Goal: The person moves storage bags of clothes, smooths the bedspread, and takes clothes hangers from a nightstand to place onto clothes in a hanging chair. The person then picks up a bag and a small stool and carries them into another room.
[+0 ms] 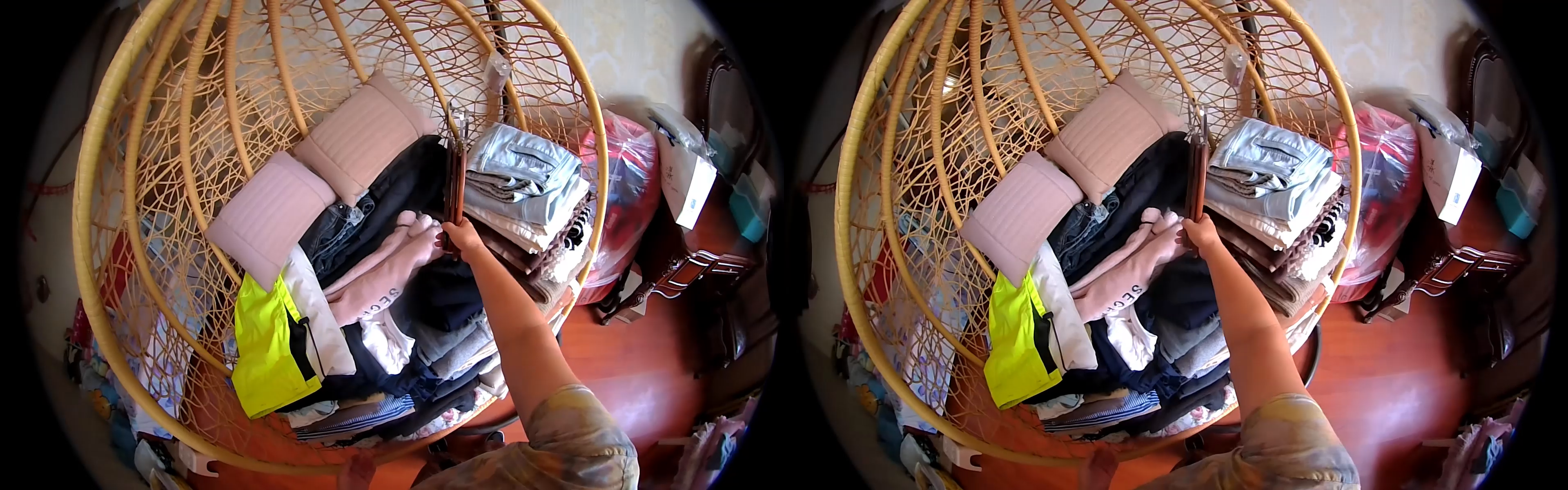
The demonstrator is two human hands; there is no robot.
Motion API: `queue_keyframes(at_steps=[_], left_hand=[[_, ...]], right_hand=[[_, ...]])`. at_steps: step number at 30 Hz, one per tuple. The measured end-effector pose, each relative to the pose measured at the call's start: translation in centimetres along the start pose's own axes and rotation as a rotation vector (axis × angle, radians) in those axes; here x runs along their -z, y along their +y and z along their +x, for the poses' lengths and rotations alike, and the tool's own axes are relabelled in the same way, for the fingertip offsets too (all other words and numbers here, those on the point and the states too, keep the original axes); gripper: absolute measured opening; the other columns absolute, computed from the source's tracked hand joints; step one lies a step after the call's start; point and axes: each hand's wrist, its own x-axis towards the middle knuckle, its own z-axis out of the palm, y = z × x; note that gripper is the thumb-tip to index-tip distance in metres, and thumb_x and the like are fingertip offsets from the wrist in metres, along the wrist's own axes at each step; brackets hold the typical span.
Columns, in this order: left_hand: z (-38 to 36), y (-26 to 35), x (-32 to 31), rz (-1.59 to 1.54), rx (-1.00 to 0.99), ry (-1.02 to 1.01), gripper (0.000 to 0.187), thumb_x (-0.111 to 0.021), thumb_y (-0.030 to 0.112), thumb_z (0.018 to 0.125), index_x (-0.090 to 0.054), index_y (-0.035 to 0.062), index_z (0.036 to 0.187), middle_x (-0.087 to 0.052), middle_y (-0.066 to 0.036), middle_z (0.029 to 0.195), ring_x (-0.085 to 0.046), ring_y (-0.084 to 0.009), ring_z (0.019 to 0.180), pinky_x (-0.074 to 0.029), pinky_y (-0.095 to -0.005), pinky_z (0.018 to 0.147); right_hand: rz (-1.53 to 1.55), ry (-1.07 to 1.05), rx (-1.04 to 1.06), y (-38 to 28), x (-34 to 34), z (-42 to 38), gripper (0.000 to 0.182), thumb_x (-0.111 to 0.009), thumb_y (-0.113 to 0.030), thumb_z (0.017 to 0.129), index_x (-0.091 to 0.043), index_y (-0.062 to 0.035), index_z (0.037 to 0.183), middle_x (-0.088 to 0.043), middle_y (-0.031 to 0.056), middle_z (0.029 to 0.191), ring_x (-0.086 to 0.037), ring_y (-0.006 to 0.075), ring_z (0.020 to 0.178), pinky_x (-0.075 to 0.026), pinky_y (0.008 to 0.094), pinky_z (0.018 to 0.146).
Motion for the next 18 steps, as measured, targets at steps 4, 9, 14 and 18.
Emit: queue_keyframes(at_steps=[4, 9, 14, 18], left_hand=[[-0.9, 0.2, 0.8, -0.152, 0.04, -0.006, 0.015, -0.048, 0.014, 0.075, -0.053, 0.0024, 0.083, -0.056, -0.009, 0.079, -0.053, -0.0187, 0.074, -0.044, -0.0298, 0.07], [-1.1, 0.3, 1.0, -0.169, 0.036, 0.056, 0.013, -0.047, 0.013, 0.075, -0.052, 0.0015, 0.078, -0.055, -0.008, 0.072, -0.052, -0.0176, 0.066, -0.043, -0.0292, 0.065], [-1.3, 0.2, 0.3, -0.153, 0.02, 0.023, 0.011, -0.048, 0.012, 0.074, -0.052, 0.0014, 0.075, -0.054, -0.008, 0.068, -0.05, -0.0175, 0.062, -0.042, -0.0282, 0.063], [-1.7, 0.3, -0.6, -0.134, 0.024, -0.008, 0.011, -0.047, 0.012, 0.074, -0.051, 0.0013, 0.074, -0.052, -0.007, 0.064, -0.049, -0.0173, 0.061, -0.041, -0.0275, 0.064]], right_hand=[[-0.167, 0.197, 0.14, 0.0, -1.6, 0.2, 0.029, -0.048, -0.01, 0.068, -0.034, 0.0019, 0.091, -0.051, 0.0127, 0.061, -0.053, 0.0197, 0.044, -0.044, 0.0277, 0.037], [-0.509, 0.249, 0.091, -1.6, -2.6, 0.8, 0.054, -0.051, -0.014, 0.065, -0.024, 0.0012, 0.108, -0.05, 0.0167, 0.073, -0.055, 0.0245, 0.052, -0.046, 0.0318, 0.044], [-0.892, 0.326, 0.249, 1.4, -3.1, 0.2, 0.084, -0.056, -0.017, 0.059, -0.002, -0.0059, 0.121, -0.032, 0.026, 0.106, -0.043, 0.0374, 0.091, -0.038, 0.0362, 0.078], [-0.88, 0.268, 0.331, 3.6, -2.1, 0.0, 0.085, -0.059, -0.017, 0.055, -0.006, -0.0125, 0.122, -0.03, 0.024, 0.108, -0.036, 0.0363, 0.099, -0.035, 0.0356, 0.082]])
